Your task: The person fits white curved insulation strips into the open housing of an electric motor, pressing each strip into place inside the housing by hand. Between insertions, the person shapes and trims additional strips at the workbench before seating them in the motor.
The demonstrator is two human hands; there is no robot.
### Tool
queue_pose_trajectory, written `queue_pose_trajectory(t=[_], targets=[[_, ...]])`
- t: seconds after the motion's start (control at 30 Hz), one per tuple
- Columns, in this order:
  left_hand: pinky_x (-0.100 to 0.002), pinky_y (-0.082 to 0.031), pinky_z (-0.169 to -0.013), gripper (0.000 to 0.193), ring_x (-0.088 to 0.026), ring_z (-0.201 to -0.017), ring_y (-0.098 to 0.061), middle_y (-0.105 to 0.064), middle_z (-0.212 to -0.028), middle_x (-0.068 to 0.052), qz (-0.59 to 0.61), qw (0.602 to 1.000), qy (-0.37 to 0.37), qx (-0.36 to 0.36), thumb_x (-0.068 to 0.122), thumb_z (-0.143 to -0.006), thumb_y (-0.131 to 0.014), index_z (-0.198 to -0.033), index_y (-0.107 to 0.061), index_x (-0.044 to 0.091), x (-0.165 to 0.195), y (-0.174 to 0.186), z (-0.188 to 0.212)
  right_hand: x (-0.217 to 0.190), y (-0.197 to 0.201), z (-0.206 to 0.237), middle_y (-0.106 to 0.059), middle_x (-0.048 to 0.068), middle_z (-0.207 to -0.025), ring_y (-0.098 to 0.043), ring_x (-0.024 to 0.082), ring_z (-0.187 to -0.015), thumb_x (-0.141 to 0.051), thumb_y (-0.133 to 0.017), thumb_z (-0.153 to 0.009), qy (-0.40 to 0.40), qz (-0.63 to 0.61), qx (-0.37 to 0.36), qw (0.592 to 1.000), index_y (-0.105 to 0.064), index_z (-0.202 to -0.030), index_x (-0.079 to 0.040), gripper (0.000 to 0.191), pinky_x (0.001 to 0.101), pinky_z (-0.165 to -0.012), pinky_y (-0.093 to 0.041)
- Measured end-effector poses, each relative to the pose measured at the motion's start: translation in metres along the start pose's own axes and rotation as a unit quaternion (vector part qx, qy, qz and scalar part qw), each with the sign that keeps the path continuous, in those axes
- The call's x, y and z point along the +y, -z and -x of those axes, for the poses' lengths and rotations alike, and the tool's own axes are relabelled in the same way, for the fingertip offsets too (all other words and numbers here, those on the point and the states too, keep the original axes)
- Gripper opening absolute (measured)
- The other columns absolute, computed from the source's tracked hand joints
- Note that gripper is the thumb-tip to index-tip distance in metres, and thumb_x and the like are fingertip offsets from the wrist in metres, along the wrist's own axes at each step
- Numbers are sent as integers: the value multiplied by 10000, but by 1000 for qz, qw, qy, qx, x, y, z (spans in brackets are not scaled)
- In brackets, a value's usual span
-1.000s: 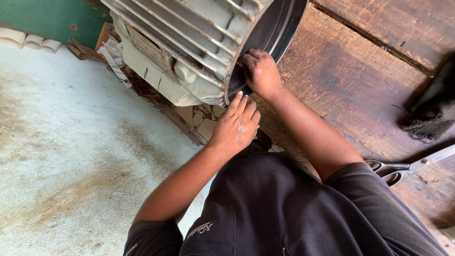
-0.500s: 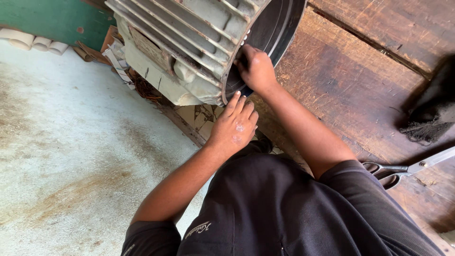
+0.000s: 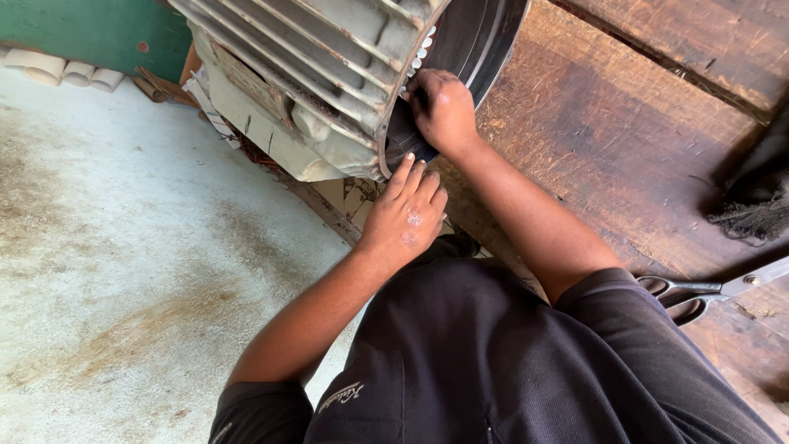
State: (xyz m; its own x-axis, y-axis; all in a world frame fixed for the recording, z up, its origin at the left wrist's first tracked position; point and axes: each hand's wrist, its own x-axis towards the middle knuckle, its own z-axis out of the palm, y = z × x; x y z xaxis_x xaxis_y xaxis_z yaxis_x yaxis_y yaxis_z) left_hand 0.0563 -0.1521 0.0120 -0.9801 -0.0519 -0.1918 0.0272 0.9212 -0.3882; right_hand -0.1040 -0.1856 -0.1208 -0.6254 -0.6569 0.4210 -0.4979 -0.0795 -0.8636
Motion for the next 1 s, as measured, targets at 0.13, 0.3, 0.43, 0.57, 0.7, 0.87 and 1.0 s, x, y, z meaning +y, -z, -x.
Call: queue_pose_trajectory(t=[0.13, 0.3, 0.43, 0.57, 0.7, 0.87, 1.0], targets=[[-466, -179, -1252, 375, -288, -1306, -538, -643, -1199, -98, 12, 1000, 2, -9, 411, -880, -703, -1087, -701, 99, 0, 0, 1, 2, -2, -2, -720, 141, -898, -691, 386, -902, -77, -781, -857, 14, 14, 0, 1000, -642, -904, -37, 152, 489, -774, -545], [-468, -178, -1254, 373, -288, -1300, -539, -644, -1200, -98, 4, 1000, 0, -4, 414, -882, -709, -1087, -701, 102, -1, 2, 1, 0, -3, -3, -698, 124, -870, -686, 376, -853, -68, -765, -871, 19, 24, -8, 1000, -637, -909, -49, 135, 491, -728, -536], [-473, -177, -1253, 370, -290, -1304, -537, -641, -1183, -96, 4, 1000, 3, -14, 414, -883, -712, -1084, -699, 104, -1, 4, 0, -3, -3, -3, -695, 113, -894, -690, 363, -841, -70, -756, -872, 10, 22, -11, 1000, -623, -916, -56, 141, 481, -710, -536], [-475, -172, -1251, 385, -297, -1301, -535, -640, -1181, -104, 10, 1000, 4, -24, 422, -872, -711, -1079, -697, 98, 0, 6, 0, -5, -1, -3, -695, 117, -909, -695, 355, -833, -76, -747, -898, -5, -2, -11, 1000, -597, -967, -51, 167, 473, -709, -537], [-476, -168, -1253, 394, -300, -1296, -536, -639, -1182, -108, 5, 1000, 3, -23, 419, -876, -710, -1091, -699, 89, -1, 6, 0, -5, 2, -3, -686, 153, -956, -696, 370, -844, -59, -732, -841, 86, 68, 0, 994, -590, -1011, -57, 221, 478, -707, -520], [-474, -166, -1255, 386, -297, -1306, -537, -641, -1186, -106, 0, 1000, 3, -25, 403, -863, -716, -1094, -701, 94, 0, 5, 0, 4, 4, -5, -683, 160, -977, -668, 384, -818, -73, -727, -880, 122, 85, -37, 988, -624, -1079, -62, 224, 484, -748, -523], [-475, -161, -1256, 390, -303, -1313, -536, -644, -1203, -110, 9, 1000, 5, -24, 401, -850, -722, -1093, -703, 96, 1, 4, 2, 12, 4, -7, -685, 141, -947, -651, 387, -802, -93, -731, -906, 151, 99, -54, 982, -637, -1089, -60, 207, 483, -741, -510]])
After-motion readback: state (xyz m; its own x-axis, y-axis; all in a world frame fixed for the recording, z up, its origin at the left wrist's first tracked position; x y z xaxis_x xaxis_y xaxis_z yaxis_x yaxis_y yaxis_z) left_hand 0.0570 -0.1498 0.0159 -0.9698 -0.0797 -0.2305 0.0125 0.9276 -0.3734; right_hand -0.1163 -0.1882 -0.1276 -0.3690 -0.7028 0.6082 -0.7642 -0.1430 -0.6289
